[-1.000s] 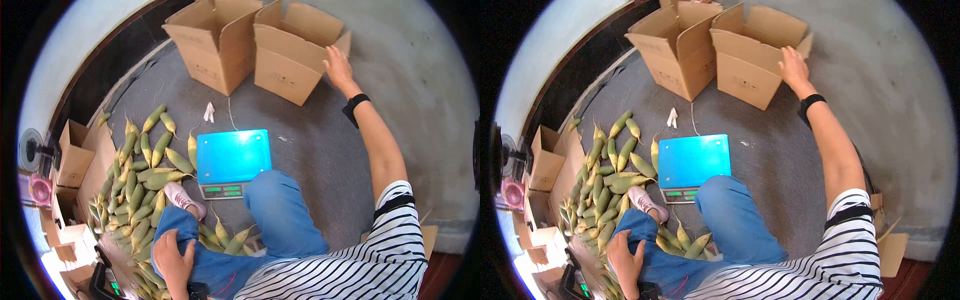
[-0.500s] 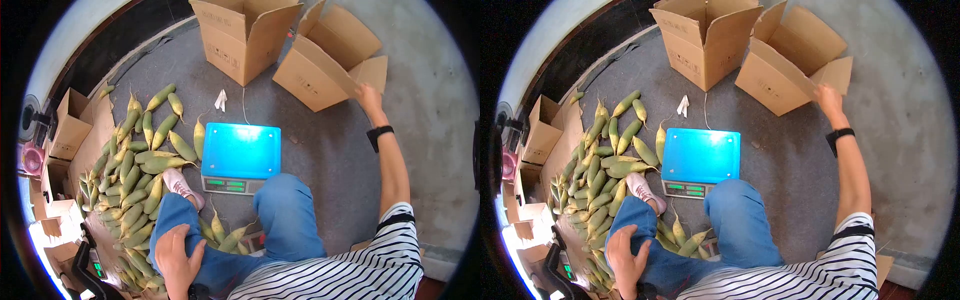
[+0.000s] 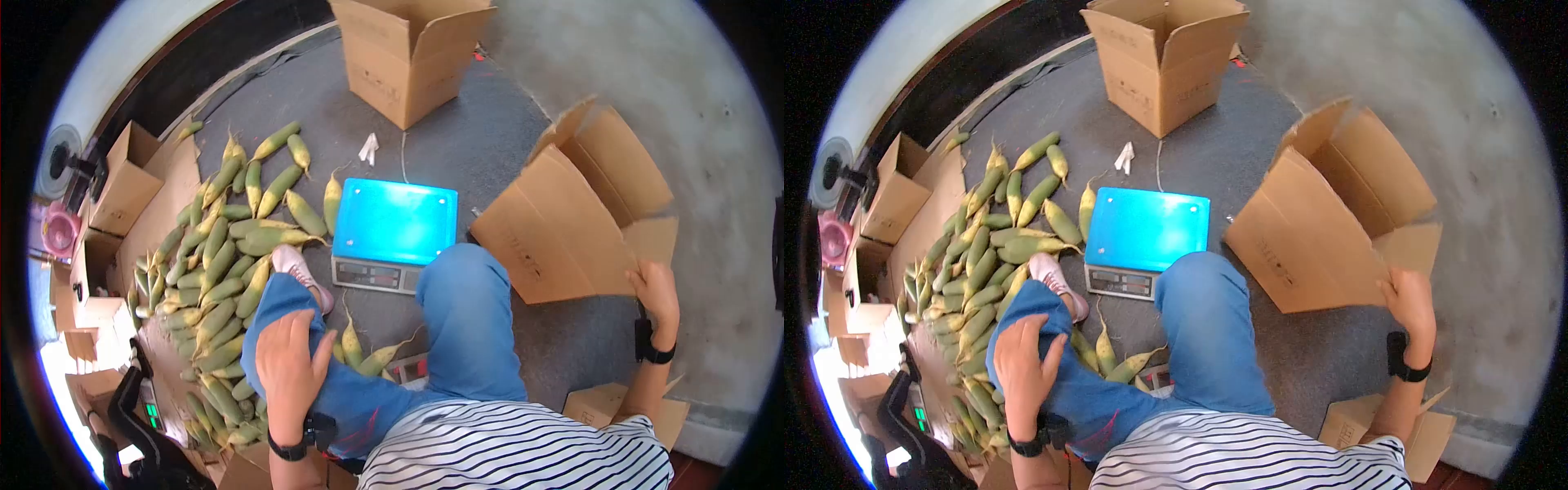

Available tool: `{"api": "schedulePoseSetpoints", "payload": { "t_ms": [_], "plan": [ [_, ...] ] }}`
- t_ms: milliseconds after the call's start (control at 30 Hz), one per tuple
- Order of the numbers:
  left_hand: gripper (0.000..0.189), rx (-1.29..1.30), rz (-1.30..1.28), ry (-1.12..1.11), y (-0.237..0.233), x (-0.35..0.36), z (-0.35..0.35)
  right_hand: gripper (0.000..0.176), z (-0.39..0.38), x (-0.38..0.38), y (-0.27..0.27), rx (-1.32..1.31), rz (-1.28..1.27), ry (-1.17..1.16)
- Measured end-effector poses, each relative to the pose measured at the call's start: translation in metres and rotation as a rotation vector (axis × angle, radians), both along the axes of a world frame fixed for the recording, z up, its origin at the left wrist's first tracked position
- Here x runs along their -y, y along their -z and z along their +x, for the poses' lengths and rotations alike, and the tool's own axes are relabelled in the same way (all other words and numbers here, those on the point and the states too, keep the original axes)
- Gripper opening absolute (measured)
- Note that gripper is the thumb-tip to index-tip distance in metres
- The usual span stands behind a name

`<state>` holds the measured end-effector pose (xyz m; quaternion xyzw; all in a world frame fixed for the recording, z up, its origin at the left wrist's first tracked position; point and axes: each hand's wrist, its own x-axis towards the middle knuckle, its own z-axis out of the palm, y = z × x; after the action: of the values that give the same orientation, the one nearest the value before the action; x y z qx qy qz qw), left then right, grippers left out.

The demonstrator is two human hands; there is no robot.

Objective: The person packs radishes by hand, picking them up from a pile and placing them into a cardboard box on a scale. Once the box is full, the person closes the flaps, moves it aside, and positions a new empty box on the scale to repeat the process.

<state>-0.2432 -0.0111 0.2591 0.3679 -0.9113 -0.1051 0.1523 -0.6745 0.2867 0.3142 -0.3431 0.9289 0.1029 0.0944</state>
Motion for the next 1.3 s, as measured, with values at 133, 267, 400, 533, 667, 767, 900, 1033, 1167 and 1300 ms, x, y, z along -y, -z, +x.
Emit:
{"api": "schedulePoseSetpoints", "payload": {
  "t_ms": [133,267,400,533,667,767,900,1033,1167,1300],
  "plan": [
    [0.028,-0.01,0.006,-0.004,0.002,0.001,0.0,0.025,0.011,-0.018,0.062,-0.076,-0.294,-0.2],
    [0.026,-0.014,-0.009,0.036,0.003,0.0,0.006,0.027,0.023,0.01,0.063,-0.034,-0.421,-0.107],
    [0.026,-0.025,-0.065,0.027,0.011,0.0,0.015,0.032,-0.033,0.01,0.042,-0.165,-0.386,-0.246],
    [0.026,-0.074,-0.073,0.023,0.013,-0.001,0.023,0.033,-0.079,0.017,-0.003,-0.409,-0.286,-0.268],
    [0.027,-0.091,-0.123,0.034,0.019,-0.004,0.028,0.032,-0.067,0.041,-0.049,-0.56,-0.531,-0.49],
    [0.027,-0.085,-0.115,0.036,0.018,-0.004,0.026,0.031,-0.002,0.079,-0.07,-0.546,-0.623,-0.478],
    [0.027,-0.151,-0.136,0.036,0.019,-0.004,0.022,0.028,0.038,0.126,-0.056,-0.685,-0.686,-0.689],
    [0.026,-0.17,-0.111,0.041,0.02,-0.004,0.018,0.022,0.101,0.184,-0.03,-0.601,-0.703,-0.902],
    [0.026,-0.162,-0.099,0.036,0.022,-0.004,0.02,0.018,0.156,0.215,-0.013,-0.49,-0.681,-0.993],
    [0.026,-0.217,-0.114,0.032,0.021,-0.002,0.017,0.015,0.19,0.217,-0.009,-0.502,-0.624,-1.032]
  ]
}}
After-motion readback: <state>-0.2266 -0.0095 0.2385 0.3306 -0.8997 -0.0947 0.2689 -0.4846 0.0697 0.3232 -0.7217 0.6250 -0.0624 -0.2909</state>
